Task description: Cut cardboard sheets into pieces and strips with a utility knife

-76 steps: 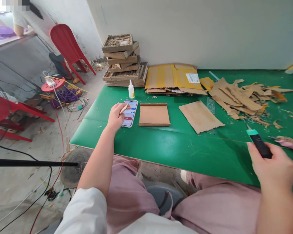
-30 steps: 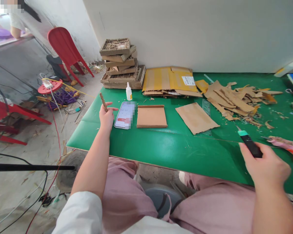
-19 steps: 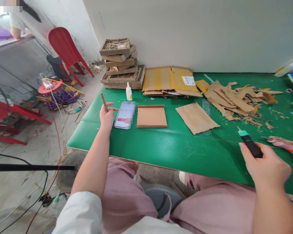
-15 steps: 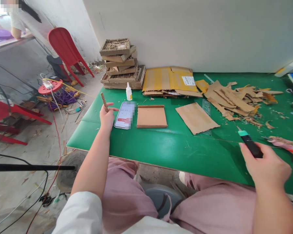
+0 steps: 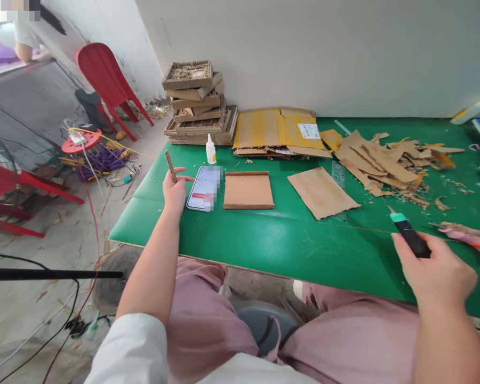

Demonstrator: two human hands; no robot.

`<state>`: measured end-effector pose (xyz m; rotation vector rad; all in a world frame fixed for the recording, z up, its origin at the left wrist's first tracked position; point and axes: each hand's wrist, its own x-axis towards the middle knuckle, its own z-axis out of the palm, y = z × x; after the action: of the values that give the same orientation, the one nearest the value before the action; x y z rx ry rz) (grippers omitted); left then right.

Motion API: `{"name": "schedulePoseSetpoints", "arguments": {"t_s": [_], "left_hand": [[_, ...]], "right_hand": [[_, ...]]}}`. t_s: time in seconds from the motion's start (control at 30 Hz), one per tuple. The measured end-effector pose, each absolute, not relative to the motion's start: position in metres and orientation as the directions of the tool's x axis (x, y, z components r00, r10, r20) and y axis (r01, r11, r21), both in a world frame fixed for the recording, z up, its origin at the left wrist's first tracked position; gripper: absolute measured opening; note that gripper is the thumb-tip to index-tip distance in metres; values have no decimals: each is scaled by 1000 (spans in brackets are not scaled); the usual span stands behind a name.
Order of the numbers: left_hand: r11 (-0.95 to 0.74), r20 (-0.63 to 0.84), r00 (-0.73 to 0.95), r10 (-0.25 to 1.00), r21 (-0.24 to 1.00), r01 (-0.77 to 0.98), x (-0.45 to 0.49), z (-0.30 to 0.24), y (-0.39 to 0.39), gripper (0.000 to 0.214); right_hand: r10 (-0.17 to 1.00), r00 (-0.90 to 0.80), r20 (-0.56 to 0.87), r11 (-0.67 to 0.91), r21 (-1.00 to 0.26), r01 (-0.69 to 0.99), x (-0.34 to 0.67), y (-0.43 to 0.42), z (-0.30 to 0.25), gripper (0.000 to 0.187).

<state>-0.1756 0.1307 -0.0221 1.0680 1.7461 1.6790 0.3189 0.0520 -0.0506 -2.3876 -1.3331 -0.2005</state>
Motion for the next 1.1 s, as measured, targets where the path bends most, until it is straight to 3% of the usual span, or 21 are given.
{"name": "schedulePoseSetpoints", "arguments": {"t_s": [0.27,1.1], "left_hand": [[-63,172,-569,804,977,205,-176,-22,130,35],[-56,212,-584,783,960,274,-179,-25,133,30]], "right_hand": [[791,540,288,-461,-299,835,318,52,-49,53],[790,529,309,-444,-306,842,324,52,-55,51]]}}
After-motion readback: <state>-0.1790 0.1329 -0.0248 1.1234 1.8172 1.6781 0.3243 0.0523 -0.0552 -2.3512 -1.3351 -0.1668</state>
